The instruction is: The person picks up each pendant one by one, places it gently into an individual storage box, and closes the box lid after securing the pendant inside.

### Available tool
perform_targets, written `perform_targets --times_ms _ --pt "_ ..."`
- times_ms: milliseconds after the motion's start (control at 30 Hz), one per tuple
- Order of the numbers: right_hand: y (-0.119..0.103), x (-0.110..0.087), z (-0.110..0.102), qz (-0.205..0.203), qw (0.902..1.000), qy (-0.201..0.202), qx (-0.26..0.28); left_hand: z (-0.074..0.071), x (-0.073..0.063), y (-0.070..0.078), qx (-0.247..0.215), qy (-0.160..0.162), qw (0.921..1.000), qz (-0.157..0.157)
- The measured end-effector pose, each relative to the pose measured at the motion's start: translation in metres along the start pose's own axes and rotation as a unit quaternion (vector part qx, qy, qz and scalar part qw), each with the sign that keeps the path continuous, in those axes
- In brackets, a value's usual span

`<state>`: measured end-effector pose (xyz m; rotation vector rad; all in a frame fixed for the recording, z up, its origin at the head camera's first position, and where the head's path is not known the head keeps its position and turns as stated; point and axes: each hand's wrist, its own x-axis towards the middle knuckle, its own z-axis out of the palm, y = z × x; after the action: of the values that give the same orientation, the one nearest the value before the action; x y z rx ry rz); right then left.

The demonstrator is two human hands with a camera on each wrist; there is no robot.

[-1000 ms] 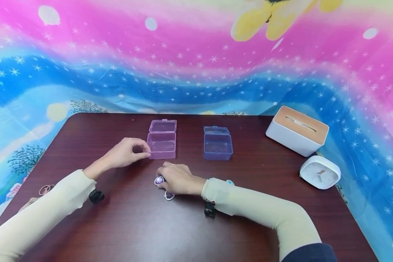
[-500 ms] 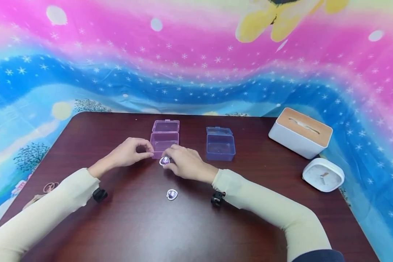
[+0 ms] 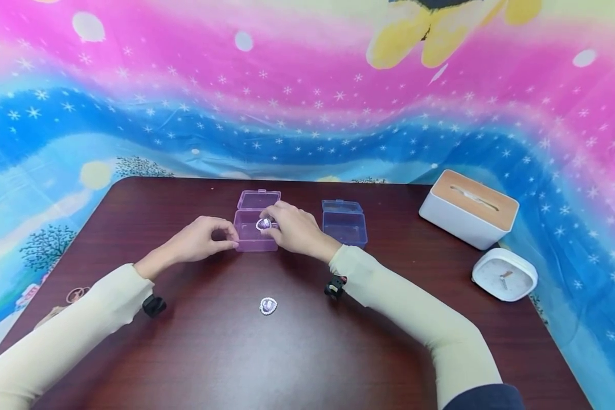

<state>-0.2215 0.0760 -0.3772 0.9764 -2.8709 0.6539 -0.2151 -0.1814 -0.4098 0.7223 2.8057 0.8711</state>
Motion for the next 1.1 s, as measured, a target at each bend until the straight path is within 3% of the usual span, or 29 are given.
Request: perform_targets --times_ms 533,1100 --pt "0.013 0.023 0.010 0.042 0.9978 -0.051 0.009 -0.001 -0.001 0.000 0.011 0.005 0.9999 -0.002" --pt "0.018 0.035 0.026 0.058 0.9958 -0.070 -0.010 -0.001 -0.002 0.003 0.006 0.002 0.9999 -0.008"
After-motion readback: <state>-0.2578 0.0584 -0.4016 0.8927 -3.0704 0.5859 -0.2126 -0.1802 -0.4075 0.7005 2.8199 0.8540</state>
